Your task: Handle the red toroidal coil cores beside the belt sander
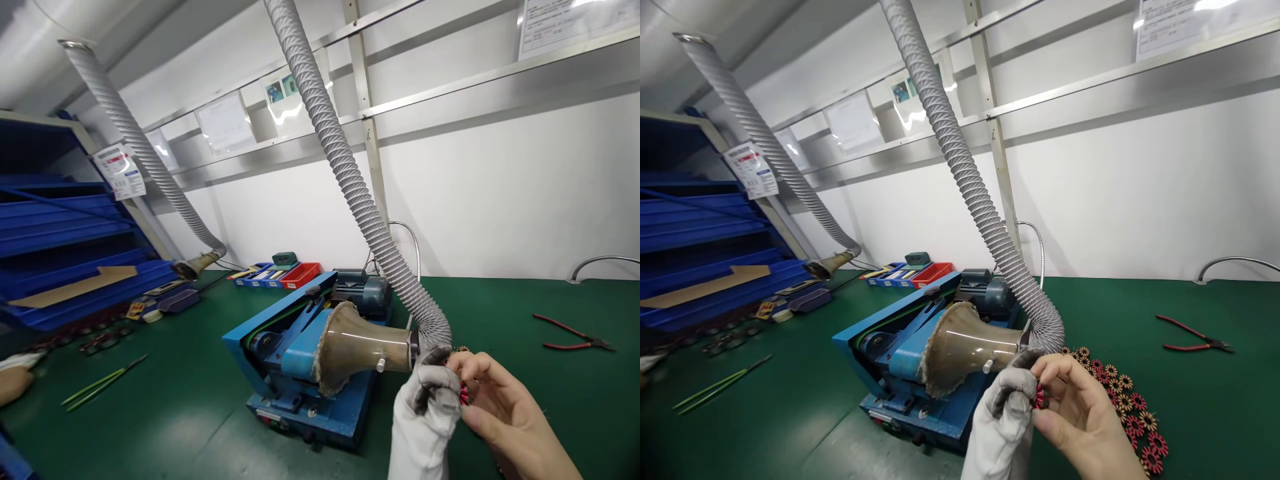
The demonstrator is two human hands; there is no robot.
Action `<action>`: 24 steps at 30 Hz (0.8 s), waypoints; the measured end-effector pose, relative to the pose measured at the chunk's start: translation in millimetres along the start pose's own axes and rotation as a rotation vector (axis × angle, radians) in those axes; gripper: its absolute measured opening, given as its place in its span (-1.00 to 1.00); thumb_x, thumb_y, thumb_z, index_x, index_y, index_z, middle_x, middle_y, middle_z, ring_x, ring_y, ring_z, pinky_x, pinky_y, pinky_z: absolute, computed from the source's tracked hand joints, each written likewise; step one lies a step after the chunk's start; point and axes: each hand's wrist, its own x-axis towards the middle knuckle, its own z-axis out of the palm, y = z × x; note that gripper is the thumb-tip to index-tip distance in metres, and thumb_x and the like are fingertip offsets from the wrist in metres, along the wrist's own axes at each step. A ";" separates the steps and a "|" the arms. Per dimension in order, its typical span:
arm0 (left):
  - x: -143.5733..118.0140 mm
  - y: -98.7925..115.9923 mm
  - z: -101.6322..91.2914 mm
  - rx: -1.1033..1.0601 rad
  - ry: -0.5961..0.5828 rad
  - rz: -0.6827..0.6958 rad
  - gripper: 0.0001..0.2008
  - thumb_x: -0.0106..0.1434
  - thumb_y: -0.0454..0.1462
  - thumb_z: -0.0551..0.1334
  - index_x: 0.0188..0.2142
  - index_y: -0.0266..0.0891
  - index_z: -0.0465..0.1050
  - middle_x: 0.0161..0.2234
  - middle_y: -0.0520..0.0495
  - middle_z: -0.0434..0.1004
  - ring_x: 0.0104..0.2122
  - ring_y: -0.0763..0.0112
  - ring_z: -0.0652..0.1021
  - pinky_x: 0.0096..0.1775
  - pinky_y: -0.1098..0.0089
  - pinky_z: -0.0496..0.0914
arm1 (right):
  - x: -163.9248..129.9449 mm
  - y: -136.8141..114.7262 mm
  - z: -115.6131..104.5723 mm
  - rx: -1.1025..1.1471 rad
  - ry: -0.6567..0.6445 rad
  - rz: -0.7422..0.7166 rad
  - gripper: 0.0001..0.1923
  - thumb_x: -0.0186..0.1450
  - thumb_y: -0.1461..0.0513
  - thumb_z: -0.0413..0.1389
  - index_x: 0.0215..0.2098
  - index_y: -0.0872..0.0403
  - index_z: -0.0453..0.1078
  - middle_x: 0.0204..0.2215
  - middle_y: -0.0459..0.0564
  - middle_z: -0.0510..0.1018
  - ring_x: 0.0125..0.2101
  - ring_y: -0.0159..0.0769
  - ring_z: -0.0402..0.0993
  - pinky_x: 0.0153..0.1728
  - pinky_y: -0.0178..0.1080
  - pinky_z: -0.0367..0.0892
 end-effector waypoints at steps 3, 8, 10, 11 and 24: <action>3.0 -0.1 -8.2 0.051 -0.058 0.004 -0.52 0.09 0.16 0.30 -0.50 -0.24 0.56 -0.46 -0.13 0.62 -0.43 0.27 0.58 -0.30 0.36 0.49 | 0.4 5.1 -3.4 -0.072 0.030 0.008 -0.83 0.12 0.11 0.38 -0.33 -0.07 0.56 -0.26 -0.02 0.55 -0.23 -0.23 0.49 -0.21 -0.34 0.41; 5.6 6.9 -11.7 0.035 -0.068 0.046 -0.66 0.13 0.02 0.36 -0.35 -0.22 0.65 -0.24 -0.23 0.68 -0.22 0.19 0.64 -0.15 0.37 0.50 | -1.0 0.8 -1.5 -0.139 0.153 0.077 -0.67 -0.01 0.00 0.43 -0.36 -0.02 0.61 -0.28 0.02 0.58 -0.25 -0.16 0.51 -0.23 -0.30 0.44; 7.9 8.1 -11.1 0.017 -0.090 0.109 -0.67 0.12 0.01 0.37 -0.40 -0.20 0.66 -0.28 -0.22 0.69 -0.26 0.20 0.64 -0.21 0.39 0.52 | -1.0 -2.0 0.9 -0.154 0.145 0.101 -0.65 -0.02 -0.01 0.43 -0.37 0.01 0.60 -0.32 0.05 0.59 -0.29 -0.13 0.52 -0.27 -0.24 0.47; 9.0 8.4 -11.2 0.011 -0.082 0.163 -0.68 0.13 0.01 0.36 -0.44 -0.19 0.66 -0.34 -0.19 0.68 -0.30 0.22 0.64 -0.25 0.40 0.52 | -0.8 -2.9 2.2 -0.143 0.132 0.116 -0.64 -0.02 -0.02 0.43 -0.37 0.02 0.59 -0.34 0.05 0.60 -0.33 -0.14 0.53 -0.29 -0.22 0.48; 0.6 12.7 -32.4 0.398 -0.031 0.570 -0.69 0.09 -0.30 0.43 -0.13 -0.07 0.58 -0.07 -0.15 0.58 -0.05 0.12 0.58 -0.02 0.21 0.50 | 4.3 2.9 -1.6 0.176 0.123 0.193 -0.68 0.09 0.05 0.40 -0.28 0.02 0.53 -0.27 0.03 0.58 -0.35 -0.21 0.58 -0.26 -0.18 0.54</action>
